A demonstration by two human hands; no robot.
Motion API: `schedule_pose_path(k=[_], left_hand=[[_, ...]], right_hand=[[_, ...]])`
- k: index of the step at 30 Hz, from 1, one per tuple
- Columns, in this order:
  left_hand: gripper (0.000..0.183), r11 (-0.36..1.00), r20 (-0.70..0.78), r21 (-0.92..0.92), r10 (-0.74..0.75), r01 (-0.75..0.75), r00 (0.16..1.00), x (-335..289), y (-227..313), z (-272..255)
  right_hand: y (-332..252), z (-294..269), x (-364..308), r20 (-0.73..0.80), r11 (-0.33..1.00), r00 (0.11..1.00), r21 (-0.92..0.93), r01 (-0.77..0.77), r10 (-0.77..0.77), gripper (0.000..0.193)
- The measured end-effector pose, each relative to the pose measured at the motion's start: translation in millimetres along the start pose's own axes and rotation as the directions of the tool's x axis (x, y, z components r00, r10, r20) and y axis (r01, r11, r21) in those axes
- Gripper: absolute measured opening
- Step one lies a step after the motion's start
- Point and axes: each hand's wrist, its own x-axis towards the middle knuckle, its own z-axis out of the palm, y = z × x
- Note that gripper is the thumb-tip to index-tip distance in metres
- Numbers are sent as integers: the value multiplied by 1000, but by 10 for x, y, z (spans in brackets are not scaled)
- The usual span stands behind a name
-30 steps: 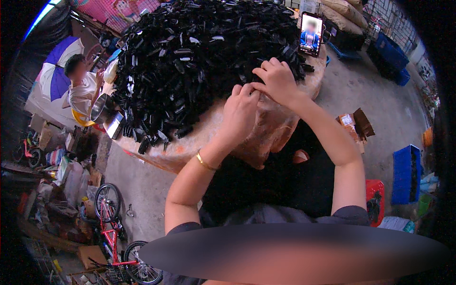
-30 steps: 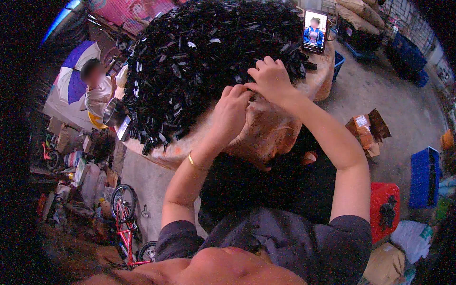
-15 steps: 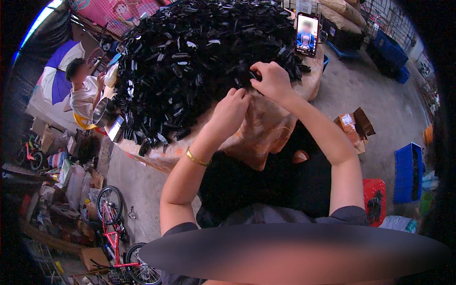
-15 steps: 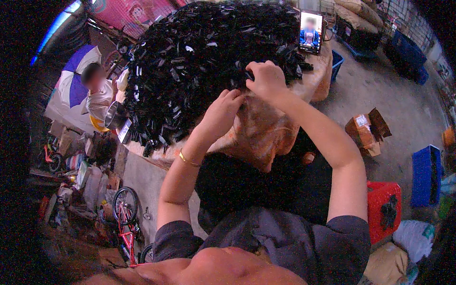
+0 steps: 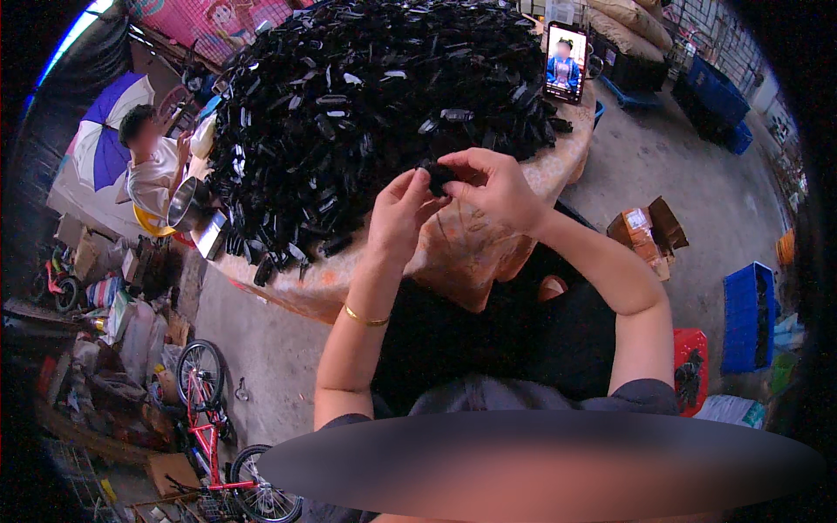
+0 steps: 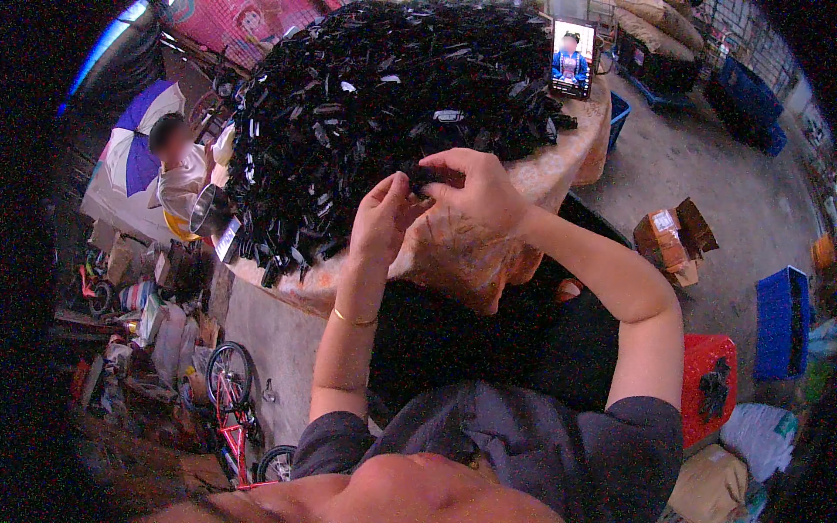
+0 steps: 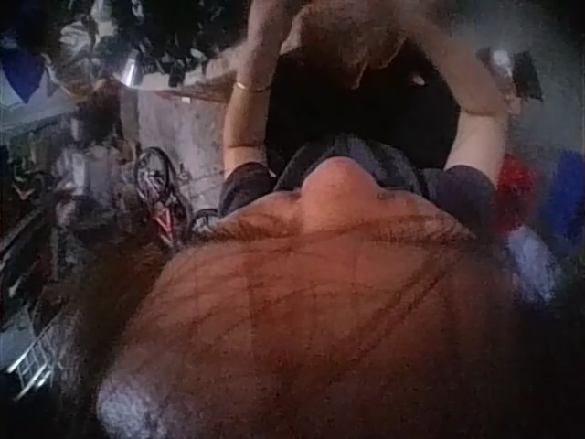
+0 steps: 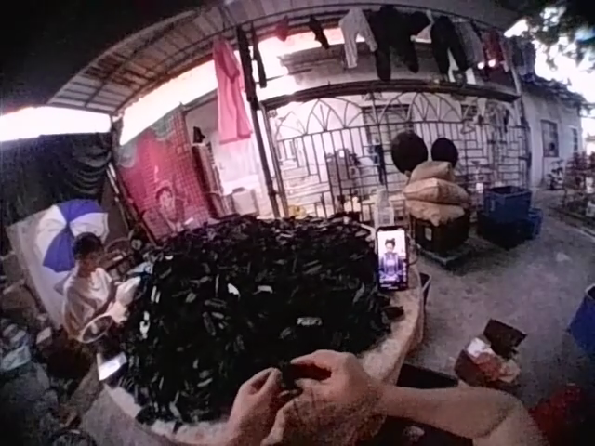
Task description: The person sorts and inspects small black plastic components by hand, working through a large pile on a table.
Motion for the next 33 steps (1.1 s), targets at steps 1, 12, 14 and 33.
schedule_pose_path(k=[1, 12, 14, 33], left_hand=[[24, 1000, 2, -1, -2, 2, 1000, -19, -1, 20], [34, 925, 71, 316, 201, -213, 977, -96, 18, -17], [33, 929, 65, 310, 193, -204, 979, -114, 26, -12], [21, 882, 268, 260, 324, -392, 907, -209, 77, 65]], right_hand=[[8, 13, -8, -2, 1000, 1000, -1, -1, 1, 29], [-27, 60, -60, -92, 977, 976, -100, 186, -195, 26], [-45, 54, -64, -82, 962, 969, -167, 217, -233, 26], [-55, 83, -181, 37, 933, 966, -252, 258, -257, 34]])
